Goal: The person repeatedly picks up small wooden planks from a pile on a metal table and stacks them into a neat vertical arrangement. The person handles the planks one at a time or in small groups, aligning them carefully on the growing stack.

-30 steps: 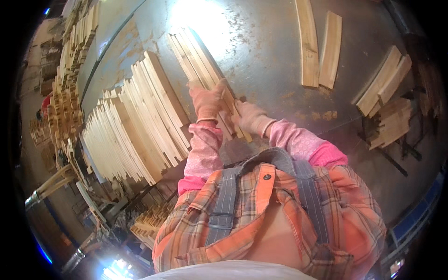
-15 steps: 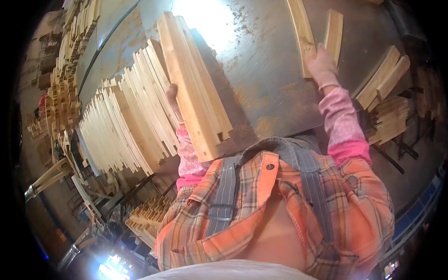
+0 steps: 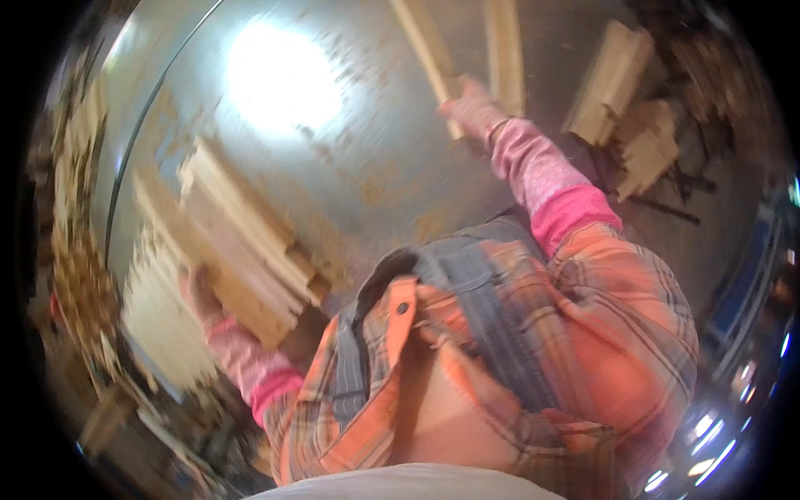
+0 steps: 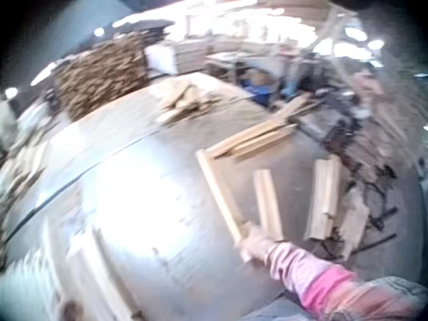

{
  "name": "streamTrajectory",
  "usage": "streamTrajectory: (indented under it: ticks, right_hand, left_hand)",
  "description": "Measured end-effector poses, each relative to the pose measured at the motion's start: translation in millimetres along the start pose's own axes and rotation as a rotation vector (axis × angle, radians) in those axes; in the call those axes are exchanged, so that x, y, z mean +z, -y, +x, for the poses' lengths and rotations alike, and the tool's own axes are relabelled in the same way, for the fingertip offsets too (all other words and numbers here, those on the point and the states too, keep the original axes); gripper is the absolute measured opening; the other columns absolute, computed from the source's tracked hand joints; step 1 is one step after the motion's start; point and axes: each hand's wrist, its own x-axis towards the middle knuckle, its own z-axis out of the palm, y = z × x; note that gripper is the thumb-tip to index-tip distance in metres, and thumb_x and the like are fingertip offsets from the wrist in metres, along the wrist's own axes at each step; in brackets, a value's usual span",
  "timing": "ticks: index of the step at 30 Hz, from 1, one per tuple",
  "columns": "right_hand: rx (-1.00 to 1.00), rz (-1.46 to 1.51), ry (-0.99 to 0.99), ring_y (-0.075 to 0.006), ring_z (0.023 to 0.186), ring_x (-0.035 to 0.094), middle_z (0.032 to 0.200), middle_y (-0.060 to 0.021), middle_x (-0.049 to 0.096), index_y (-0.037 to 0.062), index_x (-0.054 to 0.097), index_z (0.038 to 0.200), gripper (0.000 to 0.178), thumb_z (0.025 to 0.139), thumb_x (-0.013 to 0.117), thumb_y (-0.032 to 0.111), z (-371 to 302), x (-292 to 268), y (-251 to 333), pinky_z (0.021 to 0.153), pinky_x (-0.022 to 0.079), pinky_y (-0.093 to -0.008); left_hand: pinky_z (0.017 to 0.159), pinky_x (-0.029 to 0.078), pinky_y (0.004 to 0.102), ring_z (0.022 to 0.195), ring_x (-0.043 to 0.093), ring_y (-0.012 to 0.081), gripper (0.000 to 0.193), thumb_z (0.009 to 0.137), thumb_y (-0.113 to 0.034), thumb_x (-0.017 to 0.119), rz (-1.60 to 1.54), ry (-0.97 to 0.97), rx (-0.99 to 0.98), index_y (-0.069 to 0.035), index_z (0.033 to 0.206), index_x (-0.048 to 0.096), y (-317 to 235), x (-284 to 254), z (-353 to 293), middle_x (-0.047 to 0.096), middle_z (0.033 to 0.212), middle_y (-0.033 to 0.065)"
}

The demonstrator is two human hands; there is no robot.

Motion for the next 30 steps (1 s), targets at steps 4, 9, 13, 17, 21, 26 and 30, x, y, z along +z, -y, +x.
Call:
streamTrajectory:
  ticks: [4,9,13,17,21,26,30]
  right_hand:
    - [-0.054,0.948,0.452,-0.0222,0.103,0.067,0.106,-0.0115,0.07,-0.0033,0.059,0.134,0.052,0.09,0.071,0.024,-43,-54,-32,0.091,0.053,-0.0361]
    - [-0.042,0.046,-0.131,-0.0271,0.113,0.065,0.117,-0.0152,0.067,0.0035,0.055,0.14,0.068,0.082,0.081,0.027,-47,-65,-76,0.097,0.054,-0.0422]
    - [0.174,-0.625,-0.193,-0.0352,0.127,0.058,0.135,-0.018,0.059,0.0114,0.039,0.155,0.092,0.076,0.085,0.03,-38,-42,-51,0.104,0.051,-0.0455]
    - [0.218,-0.544,-0.073,-0.0346,0.133,0.055,0.142,-0.0168,0.055,0.0089,0.035,0.156,0.095,0.08,0.084,0.035,-43,-9,-57,0.108,0.049,-0.0442]
    - [0.032,-0.17,0.015,-0.0398,0.134,0.053,0.144,-0.0266,0.053,0.0044,0.035,0.158,0.099,0.077,0.084,0.033,-62,18,-53,0.112,0.045,-0.0427]
    - [-0.148,-0.045,0.524,-0.0409,0.136,0.054,0.144,-0.0306,0.054,0.0002,0.041,0.154,0.092,0.082,0.079,0.042,-100,34,28,0.115,0.043,-0.0463]
    - [-0.278,-0.121,0.389,-0.0427,0.135,0.054,0.144,-0.0294,0.055,-0.0013,0.042,0.152,0.088,0.086,0.074,0.046,-46,-11,3,0.112,0.045,-0.0477]
  left_hand:
    - [0.102,0.051,0.0408,0.115,0.064,0.0369,0.085,0.074,-0.026,0.083,0.849,-0.33,0.003,0.006,0.145,0.05,73,-66,26,0.061,0.136,0.024]
    - [0.106,0.047,0.0463,0.123,0.058,0.0476,0.084,0.075,-0.037,0.08,1.467,-0.24,-0.236,0.007,0.142,0.054,44,-2,30,0.056,0.14,0.0314]
    - [0.106,0.047,0.0461,0.126,0.056,0.0467,0.077,0.079,-0.038,0.076,1.544,-0.251,-0.277,0.005,0.14,0.057,36,-6,44,0.057,0.138,0.0308]
    - [0.099,0.051,0.0406,0.114,0.064,0.033,0.06,0.089,-0.021,0.069,0.929,-0.229,0.273,0.003,0.142,0.057,14,85,49,0.066,0.128,0.0228]
    - [0.08,0.049,0.0287,0.09,0.058,0.0156,0.024,0.099,-0.018,0.065,0.175,0.362,0.169,0.0,0.114,0.069,16,240,31,0.065,0.102,0.0027]
    - [0.066,0.05,0.0319,0.075,0.061,0.0151,0.024,0.091,-0.019,0.073,-0.124,0.718,-0.348,-0.004,0.109,0.067,24,394,-50,0.068,0.09,0.0051]
    - [0.055,0.053,0.0306,0.065,0.064,0.0192,0.021,0.086,-0.008,0.069,-0.039,0.585,-0.339,0.0,0.105,0.066,-4,412,-57,0.067,0.082,0.0094]
